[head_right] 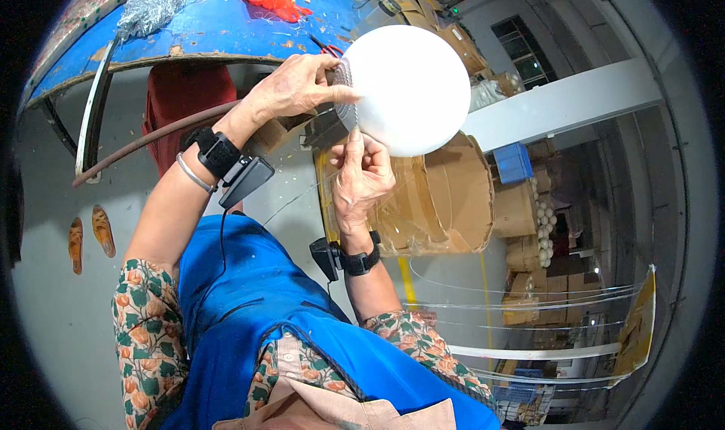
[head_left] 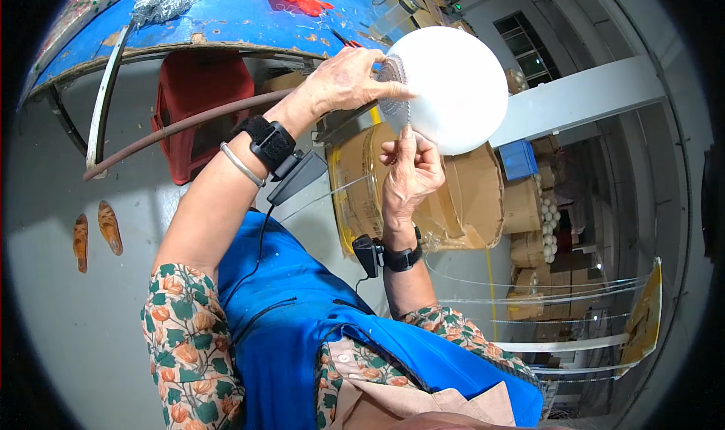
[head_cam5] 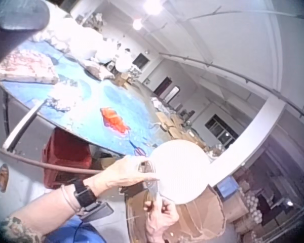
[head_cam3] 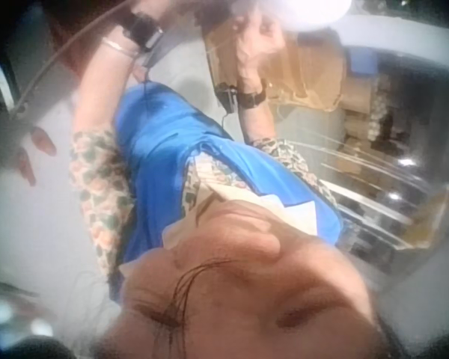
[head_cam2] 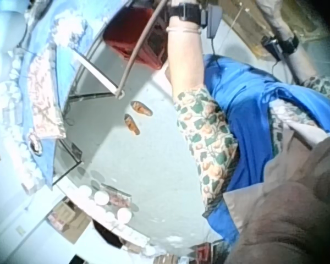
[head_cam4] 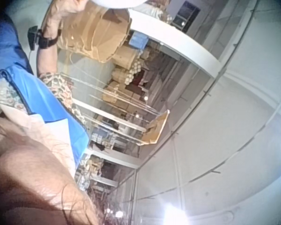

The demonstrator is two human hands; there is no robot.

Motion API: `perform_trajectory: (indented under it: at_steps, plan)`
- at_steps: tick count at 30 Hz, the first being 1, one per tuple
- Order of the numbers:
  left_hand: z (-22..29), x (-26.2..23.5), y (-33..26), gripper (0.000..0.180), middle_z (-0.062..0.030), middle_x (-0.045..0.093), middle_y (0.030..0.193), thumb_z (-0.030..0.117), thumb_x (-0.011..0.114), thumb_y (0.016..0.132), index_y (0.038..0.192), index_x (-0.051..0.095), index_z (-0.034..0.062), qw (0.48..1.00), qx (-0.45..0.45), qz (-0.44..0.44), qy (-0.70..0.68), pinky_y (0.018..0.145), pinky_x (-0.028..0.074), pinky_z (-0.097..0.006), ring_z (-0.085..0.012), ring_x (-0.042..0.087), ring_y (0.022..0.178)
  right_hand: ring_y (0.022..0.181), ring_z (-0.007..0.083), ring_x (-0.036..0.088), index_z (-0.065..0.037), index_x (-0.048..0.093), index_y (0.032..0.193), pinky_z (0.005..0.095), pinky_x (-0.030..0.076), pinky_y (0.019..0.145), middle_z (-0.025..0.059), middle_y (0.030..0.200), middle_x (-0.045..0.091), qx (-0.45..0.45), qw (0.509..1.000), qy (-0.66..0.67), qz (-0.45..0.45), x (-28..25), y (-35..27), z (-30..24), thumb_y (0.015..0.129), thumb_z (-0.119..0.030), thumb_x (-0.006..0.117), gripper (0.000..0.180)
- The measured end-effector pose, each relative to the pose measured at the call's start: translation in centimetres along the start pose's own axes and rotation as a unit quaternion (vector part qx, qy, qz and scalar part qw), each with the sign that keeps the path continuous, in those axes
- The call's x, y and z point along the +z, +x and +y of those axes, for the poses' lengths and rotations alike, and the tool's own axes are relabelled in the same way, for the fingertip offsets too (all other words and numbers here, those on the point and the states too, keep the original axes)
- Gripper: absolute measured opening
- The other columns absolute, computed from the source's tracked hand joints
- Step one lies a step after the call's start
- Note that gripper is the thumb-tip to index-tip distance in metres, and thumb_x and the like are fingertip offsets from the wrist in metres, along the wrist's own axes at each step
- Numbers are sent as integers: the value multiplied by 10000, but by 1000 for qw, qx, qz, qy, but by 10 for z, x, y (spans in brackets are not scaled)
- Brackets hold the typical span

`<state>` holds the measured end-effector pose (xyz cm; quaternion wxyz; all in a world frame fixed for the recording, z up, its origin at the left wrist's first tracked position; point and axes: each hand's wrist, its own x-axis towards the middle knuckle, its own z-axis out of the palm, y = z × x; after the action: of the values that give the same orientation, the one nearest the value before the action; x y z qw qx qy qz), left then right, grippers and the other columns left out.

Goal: Wrapping a string or thin wire guide around a white foam sphere for processing.

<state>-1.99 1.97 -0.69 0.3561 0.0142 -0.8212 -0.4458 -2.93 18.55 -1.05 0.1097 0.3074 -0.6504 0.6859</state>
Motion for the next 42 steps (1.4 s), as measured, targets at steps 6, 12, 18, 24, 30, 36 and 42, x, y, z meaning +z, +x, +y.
perform_trajectory:
  at_steps: [6,12,18,24,30,36,42]
  plan:
    - [-10,-2,2,770,-189,598,782,664,613,631,909,589,-54,996,-74,-5,-47,685,466,-350,-273,599,779,485,61,502,17,558,801,179,420,456,44,592,570,39,997,-6,-73,-6,-4,-12,847,-124,580,150]
    - [-14,-9,9,799,-179,599,781,717,523,666,919,589,-38,990,-76,-13,-118,656,470,-364,-261,603,772,489,66,517,10,552,786,188,434,461,54,597,581,2,997,14,-72,-8,-5,-16,843,-119,585,144]
    - [-15,6,6,628,-47,520,604,563,547,775,932,568,-44,993,-65,74,-65,487,412,-252,-105,497,539,502,64,535,14,558,796,188,458,479,59,600,591,-17,998,0,-54,-9,-3,-3,848,-125,576,150]
    - [-12,11,4,632,-73,533,556,589,529,771,871,541,-35,991,-75,103,-43,468,422,-277,-134,528,512,482,87,529,29,559,794,203,460,463,81,602,590,-14,999,-9,-36,-7,0,1,837,-128,590,165]
    - [-10,15,3,668,-105,556,625,622,452,795,890,545,-33,989,-61,121,-51,479,432,-299,-157,551,537,477,86,525,32,560,784,204,457,458,80,599,590,-22,999,-3,-41,-4,3,2,837,-132,592,175]
    - [0,0,4,737,-177,594,757,684,423,759,843,595,-27,984,-82,-14,-156,679,462,-404,-292,593,764,484,69,523,18,535,749,181,433,456,55,581,574,-13,1000,-4,-28,-3,5,1,854,-121,567,178]
    - [5,-4,0,809,-173,618,772,715,541,648,937,607,-37,993,-81,-31,-86,715,472,-371,-253,608,795,481,66,518,13,541,741,182,431,455,51,585,573,12,1000,1,-24,-2,4,1,850,-133,577,185]
